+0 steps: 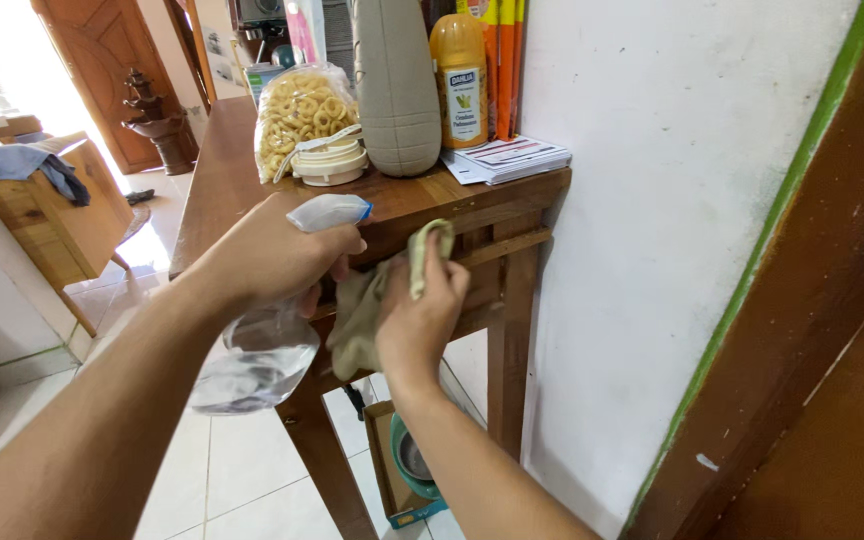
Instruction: The person cleans a wooden table by spraying it with a spray bottle and wiping down its surfaces and legs with a cloth.
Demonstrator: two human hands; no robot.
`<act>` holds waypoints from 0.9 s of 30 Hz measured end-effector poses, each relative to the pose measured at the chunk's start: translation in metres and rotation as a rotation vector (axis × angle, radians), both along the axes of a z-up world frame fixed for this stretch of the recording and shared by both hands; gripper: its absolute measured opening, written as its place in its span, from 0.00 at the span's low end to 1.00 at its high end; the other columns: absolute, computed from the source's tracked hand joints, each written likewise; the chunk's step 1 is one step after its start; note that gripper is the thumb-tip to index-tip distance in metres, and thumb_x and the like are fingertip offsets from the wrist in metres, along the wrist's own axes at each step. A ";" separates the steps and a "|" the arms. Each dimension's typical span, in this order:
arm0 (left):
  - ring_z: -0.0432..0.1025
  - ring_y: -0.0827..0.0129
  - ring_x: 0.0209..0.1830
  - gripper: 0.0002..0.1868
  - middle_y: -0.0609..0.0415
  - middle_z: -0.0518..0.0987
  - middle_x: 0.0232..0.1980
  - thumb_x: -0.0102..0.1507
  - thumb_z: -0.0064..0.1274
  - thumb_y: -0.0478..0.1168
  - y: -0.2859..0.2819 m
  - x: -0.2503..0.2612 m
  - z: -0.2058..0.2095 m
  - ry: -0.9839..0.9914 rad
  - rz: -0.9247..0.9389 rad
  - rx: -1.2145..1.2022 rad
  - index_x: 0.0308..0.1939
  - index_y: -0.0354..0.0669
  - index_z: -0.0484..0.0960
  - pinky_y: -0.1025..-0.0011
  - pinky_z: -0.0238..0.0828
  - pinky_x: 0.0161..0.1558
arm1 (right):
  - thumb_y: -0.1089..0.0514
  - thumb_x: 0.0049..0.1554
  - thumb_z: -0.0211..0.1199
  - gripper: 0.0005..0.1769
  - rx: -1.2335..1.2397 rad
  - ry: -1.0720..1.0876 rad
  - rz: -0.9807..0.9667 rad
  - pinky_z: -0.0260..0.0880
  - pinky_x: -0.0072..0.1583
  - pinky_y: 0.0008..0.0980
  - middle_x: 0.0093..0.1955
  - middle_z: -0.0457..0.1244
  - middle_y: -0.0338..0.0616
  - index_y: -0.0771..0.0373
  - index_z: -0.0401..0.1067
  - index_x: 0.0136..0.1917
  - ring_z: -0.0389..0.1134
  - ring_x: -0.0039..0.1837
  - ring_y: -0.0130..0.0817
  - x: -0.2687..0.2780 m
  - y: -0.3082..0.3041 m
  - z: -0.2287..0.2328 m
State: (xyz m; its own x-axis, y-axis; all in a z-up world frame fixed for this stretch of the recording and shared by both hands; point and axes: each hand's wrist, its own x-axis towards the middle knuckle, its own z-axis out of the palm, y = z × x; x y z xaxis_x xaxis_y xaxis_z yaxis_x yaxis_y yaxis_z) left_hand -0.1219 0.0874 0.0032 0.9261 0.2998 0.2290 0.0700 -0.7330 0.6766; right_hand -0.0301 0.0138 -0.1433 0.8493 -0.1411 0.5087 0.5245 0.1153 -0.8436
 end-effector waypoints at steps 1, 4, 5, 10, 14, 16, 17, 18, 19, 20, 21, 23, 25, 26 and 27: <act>0.72 0.62 0.12 0.14 0.50 0.80 0.23 0.58 0.53 0.43 0.002 -0.004 0.002 0.000 0.003 0.000 0.28 0.32 0.81 0.64 0.69 0.20 | 0.64 0.62 0.56 0.26 0.000 0.000 0.003 0.68 0.62 0.38 0.60 0.56 0.49 0.62 0.66 0.74 0.65 0.57 0.36 -0.002 0.000 -0.002; 0.70 0.62 0.12 0.14 0.49 0.77 0.22 0.57 0.52 0.43 0.009 -0.016 0.008 0.018 -0.020 -0.014 0.26 0.32 0.78 0.61 0.68 0.18 | 0.67 0.55 0.56 0.28 0.034 0.152 0.258 0.75 0.52 0.40 0.59 0.60 0.44 0.59 0.72 0.69 0.66 0.52 0.38 0.002 -0.013 -0.004; 0.70 0.62 0.12 0.13 0.49 0.77 0.22 0.57 0.53 0.44 0.012 -0.020 0.010 0.036 0.015 -0.011 0.27 0.35 0.78 0.61 0.69 0.18 | 0.64 0.57 0.57 0.22 0.135 0.142 0.164 0.75 0.53 0.38 0.58 0.60 0.43 0.62 0.73 0.66 0.68 0.53 0.36 0.007 -0.021 -0.001; 0.71 0.62 0.12 0.16 0.47 0.78 0.21 0.58 0.54 0.43 0.024 -0.029 0.007 0.045 0.052 -0.024 0.25 0.30 0.79 0.63 0.69 0.19 | 0.61 0.60 0.59 0.20 0.265 0.117 0.004 0.72 0.55 0.35 0.57 0.57 0.44 0.64 0.71 0.65 0.67 0.54 0.35 -0.005 0.000 0.024; 0.70 0.62 0.11 0.14 0.48 0.78 0.21 0.57 0.53 0.42 0.025 -0.027 0.004 0.014 0.009 -0.038 0.26 0.32 0.79 0.62 0.68 0.17 | 0.59 0.62 0.57 0.18 -0.067 0.239 0.187 0.70 0.56 0.34 0.57 0.59 0.44 0.60 0.74 0.65 0.67 0.55 0.35 -0.054 0.013 0.019; 0.70 0.62 0.11 0.14 0.49 0.78 0.22 0.58 0.54 0.44 0.026 -0.028 0.004 0.027 0.023 -0.047 0.27 0.34 0.79 0.62 0.67 0.17 | 0.59 0.61 0.57 0.17 -0.164 0.249 0.312 0.69 0.57 0.35 0.57 0.61 0.46 0.61 0.77 0.62 0.67 0.55 0.36 -0.059 0.011 0.017; 0.70 0.63 0.11 0.13 0.49 0.78 0.22 0.58 0.53 0.43 0.028 -0.030 0.005 0.017 0.007 -0.031 0.27 0.34 0.79 0.63 0.68 0.17 | 0.61 0.60 0.56 0.19 -0.042 0.273 0.271 0.71 0.58 0.33 0.58 0.60 0.43 0.60 0.74 0.64 0.68 0.57 0.34 -0.057 0.006 0.018; 0.71 0.64 0.11 0.13 0.49 0.79 0.22 0.57 0.52 0.42 0.029 -0.033 0.005 0.005 -0.007 -0.015 0.27 0.33 0.79 0.65 0.69 0.18 | 0.62 0.58 0.56 0.22 0.080 0.293 0.231 0.72 0.59 0.31 0.60 0.60 0.40 0.58 0.70 0.66 0.68 0.59 0.31 -0.054 0.002 0.017; 0.71 0.64 0.11 0.13 0.49 0.79 0.22 0.57 0.52 0.42 0.031 -0.037 0.004 0.006 -0.003 -0.014 0.27 0.33 0.79 0.65 0.69 0.18 | 0.62 0.58 0.56 0.22 0.081 0.294 0.235 0.72 0.59 0.31 0.60 0.60 0.40 0.58 0.70 0.66 0.68 0.59 0.31 -0.051 0.000 0.018; 0.71 0.63 0.11 0.13 0.50 0.78 0.22 0.58 0.53 0.43 0.034 -0.042 0.004 0.011 0.017 -0.026 0.27 0.34 0.80 0.64 0.68 0.18 | 0.62 0.60 0.55 0.21 0.189 0.241 0.162 0.73 0.58 0.32 0.60 0.59 0.42 0.60 0.71 0.66 0.69 0.58 0.33 -0.045 0.001 0.022; 0.71 0.62 0.11 0.14 0.50 0.78 0.22 0.59 0.53 0.44 0.037 -0.047 0.004 0.017 0.037 -0.037 0.27 0.35 0.80 0.64 0.67 0.18 | 0.62 0.61 0.54 0.20 0.297 0.189 0.087 0.74 0.57 0.33 0.60 0.58 0.44 0.63 0.71 0.66 0.69 0.57 0.34 -0.043 0.004 0.024; 0.71 0.63 0.12 0.12 0.50 0.78 0.22 0.59 0.52 0.43 0.045 -0.055 0.001 -0.015 0.021 -0.063 0.29 0.37 0.80 0.64 0.67 0.17 | 0.63 0.61 0.57 0.20 0.240 0.175 0.082 0.73 0.56 0.33 0.59 0.58 0.44 0.64 0.71 0.66 0.69 0.56 0.34 -0.050 0.027 0.027; 0.71 0.64 0.13 0.09 0.51 0.77 0.22 0.58 0.51 0.42 0.052 -0.063 -0.004 -0.038 0.003 -0.088 0.30 0.39 0.79 0.64 0.68 0.17 | 0.64 0.61 0.60 0.20 0.184 0.169 0.074 0.73 0.56 0.32 0.59 0.57 0.45 0.64 0.70 0.67 0.69 0.54 0.35 -0.064 0.046 0.024; 0.71 0.63 0.13 0.10 0.50 0.78 0.23 0.59 0.51 0.42 0.055 -0.067 -0.006 -0.029 0.027 -0.082 0.31 0.37 0.79 0.64 0.68 0.17 | 0.64 0.61 0.58 0.21 0.127 0.202 0.118 0.73 0.56 0.31 0.59 0.58 0.44 0.63 0.70 0.68 0.69 0.54 0.33 -0.074 0.053 0.021; 0.72 0.62 0.13 0.10 0.49 0.78 0.23 0.59 0.51 0.41 0.058 -0.071 -0.008 -0.019 0.051 -0.077 0.31 0.36 0.79 0.64 0.67 0.18 | 0.65 0.61 0.56 0.23 0.069 0.236 0.162 0.73 0.56 0.30 0.59 0.58 0.43 0.61 0.69 0.69 0.69 0.54 0.31 -0.082 0.056 0.018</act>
State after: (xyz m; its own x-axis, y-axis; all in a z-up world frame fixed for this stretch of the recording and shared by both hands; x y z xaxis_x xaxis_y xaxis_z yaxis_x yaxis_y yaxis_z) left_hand -0.1933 0.1452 -0.0046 0.9051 0.3634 0.2210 0.0922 -0.6749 0.7322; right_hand -0.1122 0.0702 -0.1255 0.9572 -0.0211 0.2887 0.2850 0.2431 -0.9272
